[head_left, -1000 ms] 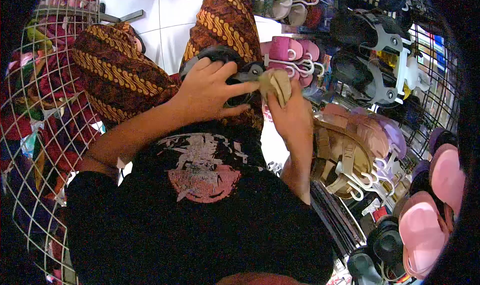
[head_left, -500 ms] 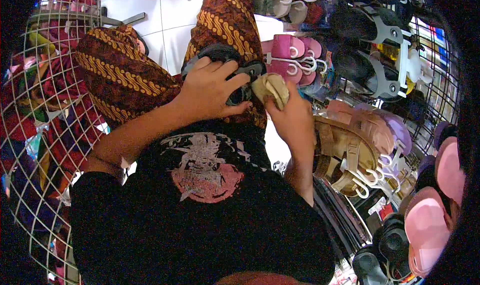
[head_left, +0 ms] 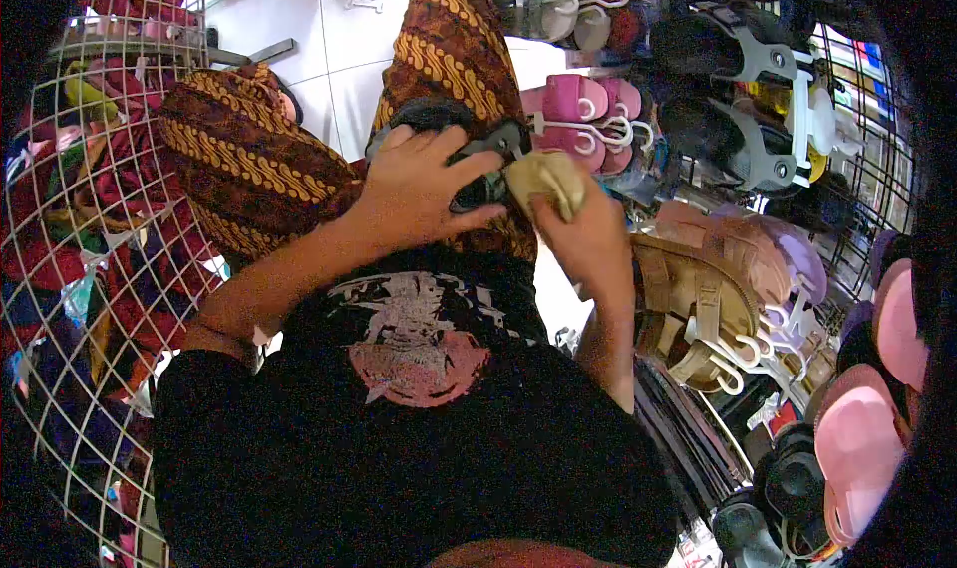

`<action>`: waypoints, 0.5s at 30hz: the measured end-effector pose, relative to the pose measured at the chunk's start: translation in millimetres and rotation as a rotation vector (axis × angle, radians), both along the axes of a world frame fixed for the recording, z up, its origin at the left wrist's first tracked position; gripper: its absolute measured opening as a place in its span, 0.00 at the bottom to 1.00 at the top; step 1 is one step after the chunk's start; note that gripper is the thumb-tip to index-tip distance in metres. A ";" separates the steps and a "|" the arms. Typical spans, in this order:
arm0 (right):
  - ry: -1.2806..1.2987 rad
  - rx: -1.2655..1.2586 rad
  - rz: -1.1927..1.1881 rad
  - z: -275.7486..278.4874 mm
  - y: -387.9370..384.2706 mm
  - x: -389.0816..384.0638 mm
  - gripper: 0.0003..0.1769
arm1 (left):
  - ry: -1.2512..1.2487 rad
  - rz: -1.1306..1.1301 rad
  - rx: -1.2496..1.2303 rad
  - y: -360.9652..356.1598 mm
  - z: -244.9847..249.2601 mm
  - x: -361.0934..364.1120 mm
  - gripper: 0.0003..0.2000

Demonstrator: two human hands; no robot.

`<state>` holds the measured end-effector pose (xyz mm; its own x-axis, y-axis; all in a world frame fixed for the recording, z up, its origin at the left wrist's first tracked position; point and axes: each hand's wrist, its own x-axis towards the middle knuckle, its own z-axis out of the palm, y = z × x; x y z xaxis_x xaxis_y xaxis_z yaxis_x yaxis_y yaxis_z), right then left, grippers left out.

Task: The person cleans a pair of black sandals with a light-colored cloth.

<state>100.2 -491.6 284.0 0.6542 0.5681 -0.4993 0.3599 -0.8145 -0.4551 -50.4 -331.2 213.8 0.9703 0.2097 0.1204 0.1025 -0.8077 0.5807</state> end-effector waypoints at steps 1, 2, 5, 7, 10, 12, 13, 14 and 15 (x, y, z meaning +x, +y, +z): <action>0.010 0.079 -0.038 0.0 1.1 0.9 0.26 | -0.006 0.086 0.024 3.5 1.3 1.5 0.28; -0.061 0.062 -0.171 2.5 4.3 -2.2 0.27 | -0.011 0.172 0.047 7.7 3.9 4.1 0.28; -0.049 0.147 -0.147 -17.4 0.1 -6.1 0.28 | 0.052 0.222 -0.093 28.3 10.9 8.6 0.31; -0.065 0.242 -0.043 -35.1 -0.4 -16.4 0.31 | 0.045 0.165 -0.206 40.3 7.0 7.9 0.34; -0.013 0.186 -0.037 -40.6 10.6 -33.9 0.28 | -0.009 0.083 -0.403 60.5 1.3 4.5 0.32; -0.066 0.195 -0.036 -39.6 13.5 -36.3 0.25 | -0.094 0.094 -0.463 67.9 -5.6 4.5 0.25; -0.092 0.201 -0.032 -39.1 15.2 -36.8 0.23 | -0.055 0.166 -0.518 68.2 -8.1 2.9 0.24; -0.080 0.212 -0.032 -40.6 14.5 -33.8 0.22 | -0.017 0.238 -0.572 68.2 -10.5 2.1 0.23; -0.102 0.221 -0.013 -41.2 14.9 -33.0 0.24 | 0.018 0.311 -0.625 67.8 -12.8 2.1 0.23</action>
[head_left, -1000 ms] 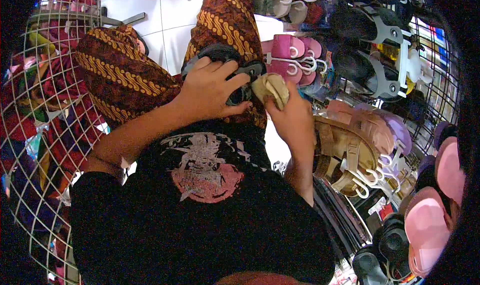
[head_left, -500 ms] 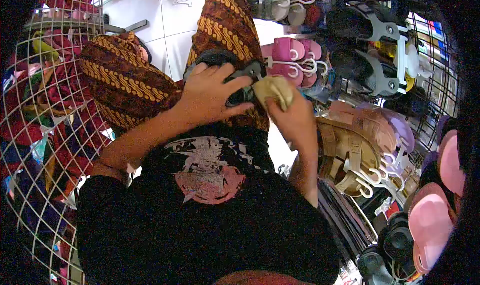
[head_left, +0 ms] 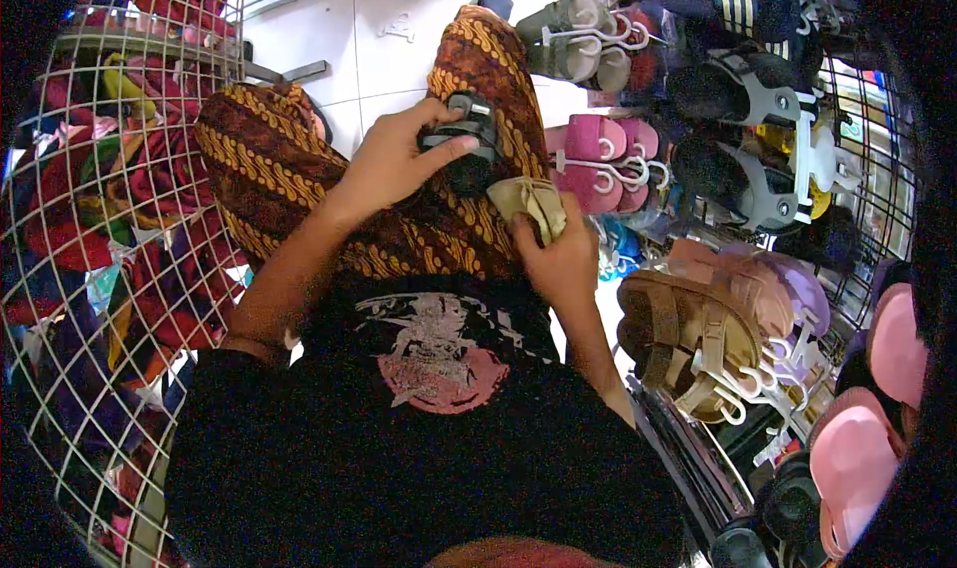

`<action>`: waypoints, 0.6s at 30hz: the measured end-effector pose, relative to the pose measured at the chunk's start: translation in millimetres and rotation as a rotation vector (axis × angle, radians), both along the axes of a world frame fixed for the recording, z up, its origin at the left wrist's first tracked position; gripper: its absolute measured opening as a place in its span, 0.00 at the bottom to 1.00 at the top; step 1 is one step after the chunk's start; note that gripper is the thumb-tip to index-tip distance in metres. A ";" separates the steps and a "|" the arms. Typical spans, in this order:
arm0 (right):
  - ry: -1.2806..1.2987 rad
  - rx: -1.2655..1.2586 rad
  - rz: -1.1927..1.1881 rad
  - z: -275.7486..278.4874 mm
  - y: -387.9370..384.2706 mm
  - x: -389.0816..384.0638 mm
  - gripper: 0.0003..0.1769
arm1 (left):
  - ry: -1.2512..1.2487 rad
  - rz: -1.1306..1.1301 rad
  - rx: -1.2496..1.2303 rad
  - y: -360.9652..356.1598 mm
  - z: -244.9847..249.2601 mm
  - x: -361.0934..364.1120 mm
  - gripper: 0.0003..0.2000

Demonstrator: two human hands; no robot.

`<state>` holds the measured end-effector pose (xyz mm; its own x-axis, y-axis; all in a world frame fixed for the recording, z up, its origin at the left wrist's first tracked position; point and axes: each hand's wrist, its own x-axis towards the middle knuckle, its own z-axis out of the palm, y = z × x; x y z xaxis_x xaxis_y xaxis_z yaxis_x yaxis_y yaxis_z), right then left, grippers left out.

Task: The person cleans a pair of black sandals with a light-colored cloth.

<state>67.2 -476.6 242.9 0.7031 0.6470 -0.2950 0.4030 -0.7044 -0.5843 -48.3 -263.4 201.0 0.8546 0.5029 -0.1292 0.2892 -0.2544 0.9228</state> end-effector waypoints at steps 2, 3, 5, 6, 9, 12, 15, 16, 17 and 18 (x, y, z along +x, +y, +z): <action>-0.054 0.016 0.034 0.5 -0.4 0.2 0.27 | 0.005 0.055 0.060 -3.3 -3.8 2.6 0.24; -0.030 0.069 0.020 -2.7 0.1 -2.6 0.27 | 0.011 0.056 0.056 -3.8 -5.1 2.5 0.24; -0.037 -0.059 0.046 -1.5 6.8 -3.0 0.22 | 0.036 0.025 0.000 -1.0 -2.9 2.3 0.27; -0.042 -0.122 0.060 -0.5 10.7 -2.4 0.20 | 0.000 -0.039 0.015 1.9 -0.9 1.3 0.28; -0.060 0.016 0.081 -15.0 12.8 7.9 0.21 | -0.110 -0.212 0.138 9.9 1.2 -1.1 0.30; -0.062 0.130 -0.022 -23.8 26.5 16.5 0.22 | -0.209 -0.242 0.016 19.5 -7.0 -0.3 0.27; 0.011 0.145 -0.059 -8.1 64.2 24.1 0.20 | -0.151 -0.231 0.160 44.7 2.4 3.6 0.26; -0.035 0.121 -0.040 -9.0 77.6 29.2 0.21 | -0.105 -0.168 0.160 57.0 5.9 7.3 0.25; -0.080 0.095 -0.024 -6.9 91.2 33.4 0.23 | -0.059 -0.106 0.157 70.8 8.8 11.3 0.25; -0.122 0.066 -0.009 -0.2 107.5 35.6 0.24 | -0.011 -0.044 0.150 85.2 9.8 15.7 0.24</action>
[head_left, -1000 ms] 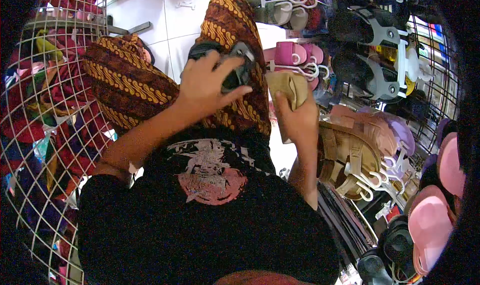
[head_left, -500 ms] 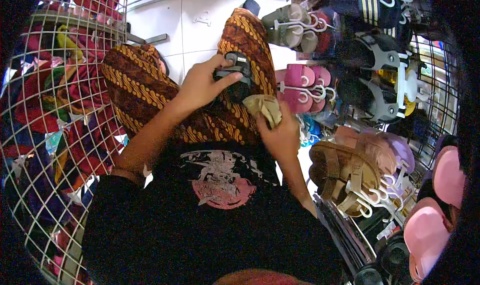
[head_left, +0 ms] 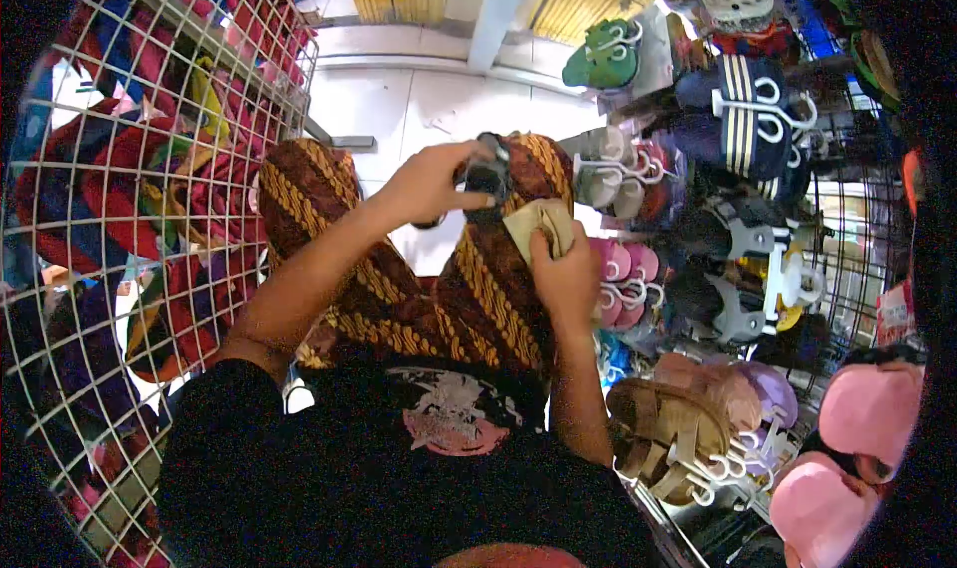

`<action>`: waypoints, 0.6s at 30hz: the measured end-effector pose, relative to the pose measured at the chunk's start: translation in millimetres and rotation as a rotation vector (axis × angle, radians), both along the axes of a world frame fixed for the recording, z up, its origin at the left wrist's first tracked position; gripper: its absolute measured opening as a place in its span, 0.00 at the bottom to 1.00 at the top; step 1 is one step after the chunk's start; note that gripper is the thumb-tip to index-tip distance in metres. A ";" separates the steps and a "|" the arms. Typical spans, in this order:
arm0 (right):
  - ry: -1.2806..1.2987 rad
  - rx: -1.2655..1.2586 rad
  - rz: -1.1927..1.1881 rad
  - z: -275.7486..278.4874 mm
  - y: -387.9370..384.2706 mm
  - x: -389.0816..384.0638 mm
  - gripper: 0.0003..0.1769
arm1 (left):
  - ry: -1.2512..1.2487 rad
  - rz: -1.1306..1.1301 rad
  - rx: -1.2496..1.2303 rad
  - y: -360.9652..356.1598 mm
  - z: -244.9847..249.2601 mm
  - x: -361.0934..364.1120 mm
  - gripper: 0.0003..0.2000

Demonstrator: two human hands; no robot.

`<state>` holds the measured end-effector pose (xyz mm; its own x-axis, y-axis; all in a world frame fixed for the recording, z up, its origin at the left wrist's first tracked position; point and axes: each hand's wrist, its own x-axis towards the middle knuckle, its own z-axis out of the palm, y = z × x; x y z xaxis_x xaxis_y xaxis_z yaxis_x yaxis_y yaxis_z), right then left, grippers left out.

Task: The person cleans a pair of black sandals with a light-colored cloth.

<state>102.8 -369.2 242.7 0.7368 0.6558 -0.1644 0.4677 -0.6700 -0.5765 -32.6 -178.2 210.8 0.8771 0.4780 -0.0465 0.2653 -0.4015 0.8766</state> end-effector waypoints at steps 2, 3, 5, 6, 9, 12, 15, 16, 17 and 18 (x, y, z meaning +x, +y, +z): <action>-0.132 -0.031 0.043 -8.1 31.0 5.5 0.26 | 0.039 0.092 0.170 37.2 -26.2 15.4 0.24; -0.223 -0.028 0.076 -22.6 49.5 11.2 0.27 | 0.129 0.120 0.192 53.5 -41.3 23.7 0.25; -0.355 0.003 0.136 -43.9 80.7 19.2 0.28 | 0.233 0.162 0.227 81.8 -85.1 34.6 0.26; -0.393 0.032 0.161 -52.0 94.8 22.2 0.29 | 0.248 0.175 0.241 91.4 -114.1 37.3 0.26; -0.378 0.039 0.171 -53.1 111.9 22.1 0.28 | 0.279 0.242 0.275 100.2 -209.9 23.9 0.24; -0.466 0.058 0.206 -67.7 112.0 28.7 0.28 | 0.455 0.198 0.183 93.8 -287.6 -5.7 0.23; -0.402 -0.091 0.218 -61.0 119.2 25.3 0.28 | 0.688 0.201 0.108 94.0 -318.0 -17.9 0.25; -0.350 -0.181 0.212 -56.9 122.2 28.4 0.28 | 0.676 0.209 0.078 97.3 -325.1 -14.8 0.25; -0.539 -0.117 0.286 -72.9 119.0 36.7 0.30 | 0.657 0.219 0.041 99.4 -333.4 -11.3 0.25; -0.502 -0.121 0.273 -73.2 120.7 41.6 0.29 | 0.639 0.228 0.002 97.8 -345.0 -3.4 0.25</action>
<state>144.4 -248.5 169.5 0.5505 0.8314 0.0759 0.8291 -0.5338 -0.1662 -36.0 -80.5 -134.2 0.5548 0.6488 -0.5209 0.8093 -0.2756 0.5187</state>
